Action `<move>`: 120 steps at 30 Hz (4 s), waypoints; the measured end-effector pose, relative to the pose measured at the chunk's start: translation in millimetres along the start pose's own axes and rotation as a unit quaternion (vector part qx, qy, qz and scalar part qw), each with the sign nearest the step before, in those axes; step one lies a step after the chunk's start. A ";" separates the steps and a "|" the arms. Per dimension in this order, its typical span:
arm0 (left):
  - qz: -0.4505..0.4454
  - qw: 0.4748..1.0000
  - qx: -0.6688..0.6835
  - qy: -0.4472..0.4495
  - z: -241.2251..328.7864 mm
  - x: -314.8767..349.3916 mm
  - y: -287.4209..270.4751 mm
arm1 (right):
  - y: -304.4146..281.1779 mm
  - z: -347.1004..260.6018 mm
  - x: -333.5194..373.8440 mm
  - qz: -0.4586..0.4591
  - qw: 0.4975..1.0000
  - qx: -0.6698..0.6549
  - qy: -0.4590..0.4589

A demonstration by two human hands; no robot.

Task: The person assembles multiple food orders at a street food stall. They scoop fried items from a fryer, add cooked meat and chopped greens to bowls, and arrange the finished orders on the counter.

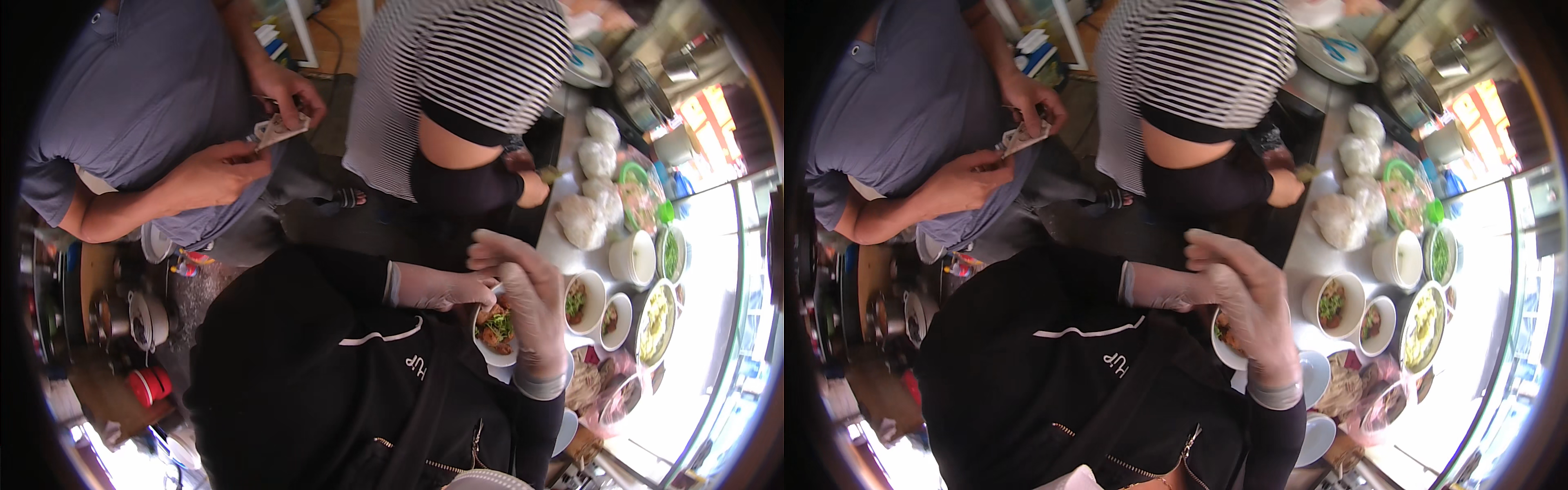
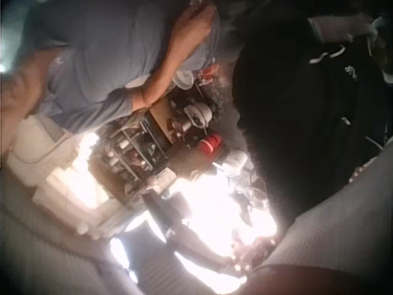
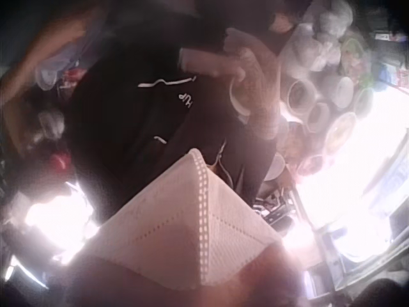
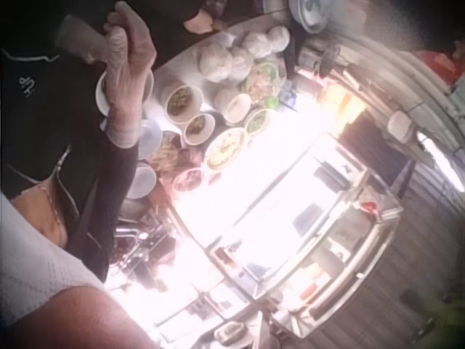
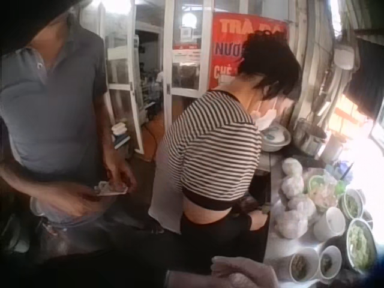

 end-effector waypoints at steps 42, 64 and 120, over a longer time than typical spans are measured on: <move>-0.019 0.999 0.031 0.031 7.3 -33.6 -37.6 | -124.8 187.7 174.5 0.671 0.717 -0.179 0.064; -0.023 0.961 0.152 0.230 205.1 -164.9 18.5 | -154.0 215.9 160.2 0.637 0.694 -0.320 0.100; -0.119 0.896 -0.222 0.366 270.6 -225.1 197.0 | -89.6 144.7 327.7 0.665 0.522 0.348 0.405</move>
Point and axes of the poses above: each hand's wrist, its own x-axis away from the middle knuckle, its own y-axis out of the palm, z = x × y, the point moved 5 cm from there along -x, towards the middle knuckle, and after that the axes turned 6 degrees about -y, right-handed, at the moved point
